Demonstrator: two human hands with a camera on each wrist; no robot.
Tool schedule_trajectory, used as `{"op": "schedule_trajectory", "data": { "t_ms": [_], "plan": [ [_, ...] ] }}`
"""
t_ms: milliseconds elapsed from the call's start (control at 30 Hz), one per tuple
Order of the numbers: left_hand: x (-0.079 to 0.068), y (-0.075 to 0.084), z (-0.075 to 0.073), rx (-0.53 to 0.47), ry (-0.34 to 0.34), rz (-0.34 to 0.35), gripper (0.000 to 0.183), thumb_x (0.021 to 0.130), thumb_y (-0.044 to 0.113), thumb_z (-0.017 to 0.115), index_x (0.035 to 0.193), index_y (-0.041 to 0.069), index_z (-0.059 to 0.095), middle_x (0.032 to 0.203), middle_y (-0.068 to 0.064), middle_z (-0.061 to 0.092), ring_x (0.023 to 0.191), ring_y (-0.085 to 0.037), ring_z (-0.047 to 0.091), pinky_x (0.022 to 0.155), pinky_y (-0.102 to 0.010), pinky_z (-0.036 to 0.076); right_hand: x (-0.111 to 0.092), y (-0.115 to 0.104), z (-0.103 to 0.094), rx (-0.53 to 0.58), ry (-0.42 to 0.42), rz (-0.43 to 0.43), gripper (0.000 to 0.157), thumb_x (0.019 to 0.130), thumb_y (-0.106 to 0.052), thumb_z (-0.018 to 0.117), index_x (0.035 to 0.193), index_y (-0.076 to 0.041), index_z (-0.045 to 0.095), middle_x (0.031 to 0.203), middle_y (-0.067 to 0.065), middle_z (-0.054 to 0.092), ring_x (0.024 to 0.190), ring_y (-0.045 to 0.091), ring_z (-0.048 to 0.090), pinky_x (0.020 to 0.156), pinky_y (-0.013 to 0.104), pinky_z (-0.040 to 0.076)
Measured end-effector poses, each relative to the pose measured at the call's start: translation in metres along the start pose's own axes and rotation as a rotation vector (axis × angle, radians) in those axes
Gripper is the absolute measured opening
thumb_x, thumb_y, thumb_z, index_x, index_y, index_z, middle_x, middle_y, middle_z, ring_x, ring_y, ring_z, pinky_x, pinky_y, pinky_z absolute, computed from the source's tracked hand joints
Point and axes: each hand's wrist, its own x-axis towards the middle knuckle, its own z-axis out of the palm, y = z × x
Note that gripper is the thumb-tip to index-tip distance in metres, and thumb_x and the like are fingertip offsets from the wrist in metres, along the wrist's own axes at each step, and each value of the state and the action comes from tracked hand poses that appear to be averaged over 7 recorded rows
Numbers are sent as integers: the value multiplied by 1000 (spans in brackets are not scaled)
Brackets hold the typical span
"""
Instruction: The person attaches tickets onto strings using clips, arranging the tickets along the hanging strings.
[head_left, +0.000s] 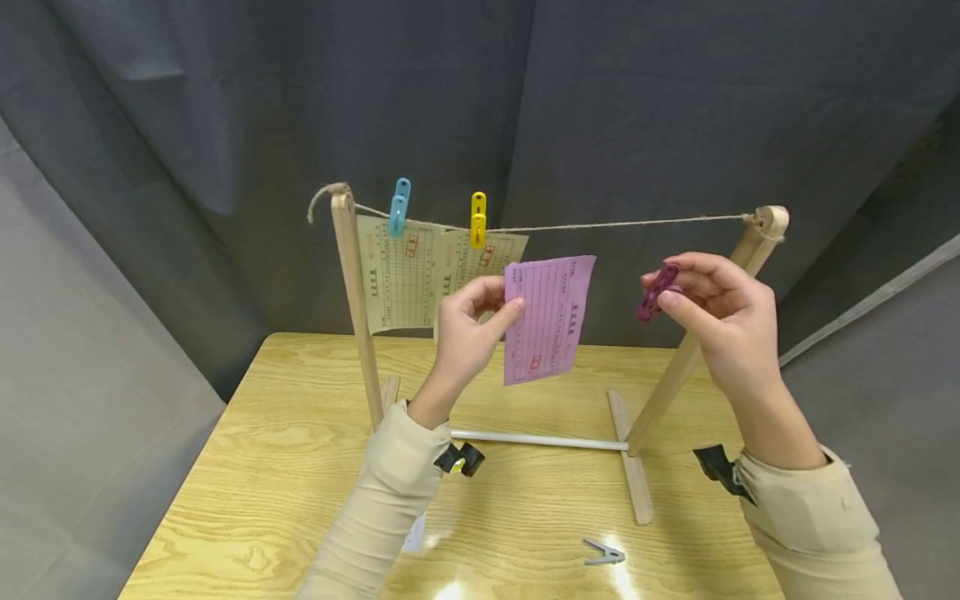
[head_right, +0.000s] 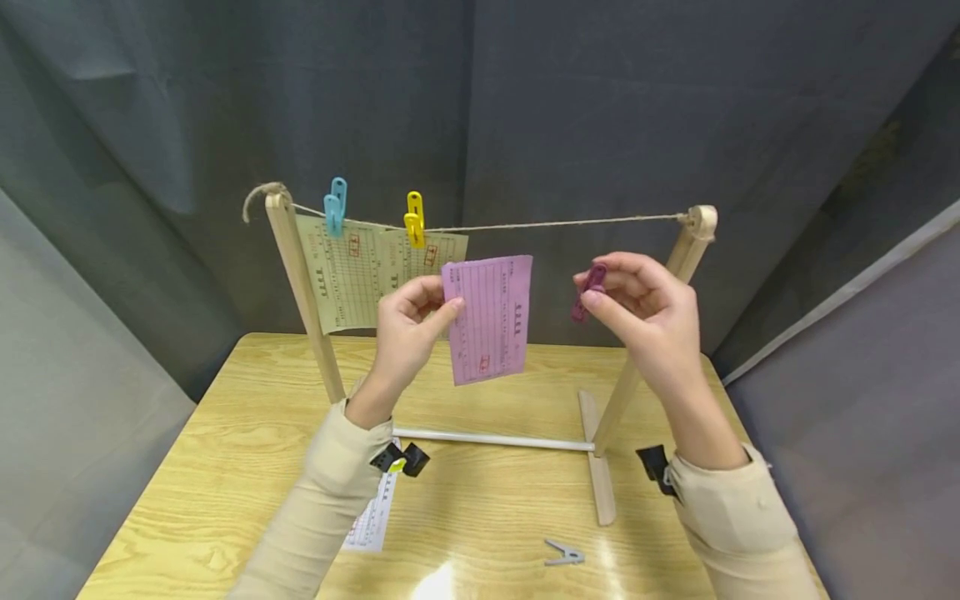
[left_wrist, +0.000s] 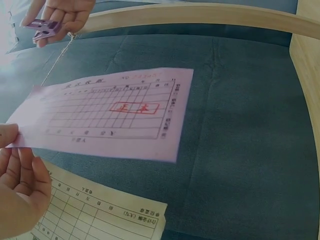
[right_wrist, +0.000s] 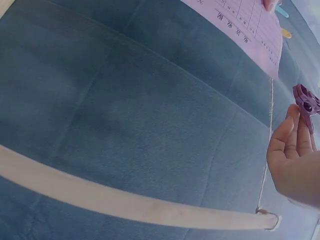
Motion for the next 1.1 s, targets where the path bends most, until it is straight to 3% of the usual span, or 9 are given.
{"op": "schedule_trajectory", "data": {
  "t_ms": [233, 433, 667, 900, 1100],
  "plan": [
    [11, 1, 3, -9, -17, -1, 16, 80, -3, 63, 94, -11, 62, 81, -20, 62, 68, -15, 54, 62, -25, 47, 15, -5, 11, -6, 20, -58, 24, 77, 19, 55, 102, 21, 53, 89, 17, 67, 84, 23, 64, 73, 24, 50],
    [17, 5, 6, 5, -16, -57, 16, 80, -4, 64, 94, -11, 62, 81, -22, 62, 69, -13, 53, 63, -23, 46, 30, -9, 19, 3, 11, -66, 25, 77, 18, 56, 102, 19, 55, 91, 17, 67, 85, 24, 63, 75, 25, 50],
    [21, 26, 9, -13, 5, -94, 15, 80, -8, 62, 92, -16, 61, 81, -26, 61, 67, -9, 52, 61, -21, 45, 51, -12, 26, 50, -22, -53, 23, 77, 19, 56, 100, 17, 57, 90, 18, 66, 85, 26, 63, 76, 27, 50],
    [25, 5, 12, -26, 30, -94, 15, 82, -1, 64, 93, -11, 64, 83, -22, 63, 67, -9, 54, 60, -22, 47, 68, -11, 33, 14, 7, -30, 23, 75, 15, 61, 99, 12, 62, 85, 13, 66, 79, 20, 60, 73, 24, 49],
    [26, 1, 14, -35, 44, -76, 14, 81, -2, 64, 91, -11, 64, 81, -22, 64, 66, -9, 55, 59, -23, 48, 77, -5, 34, -51, 9, -30, 23, 76, 13, 63, 99, 9, 64, 82, 8, 66, 75, 15, 60, 69, 22, 49]
  ]
}}
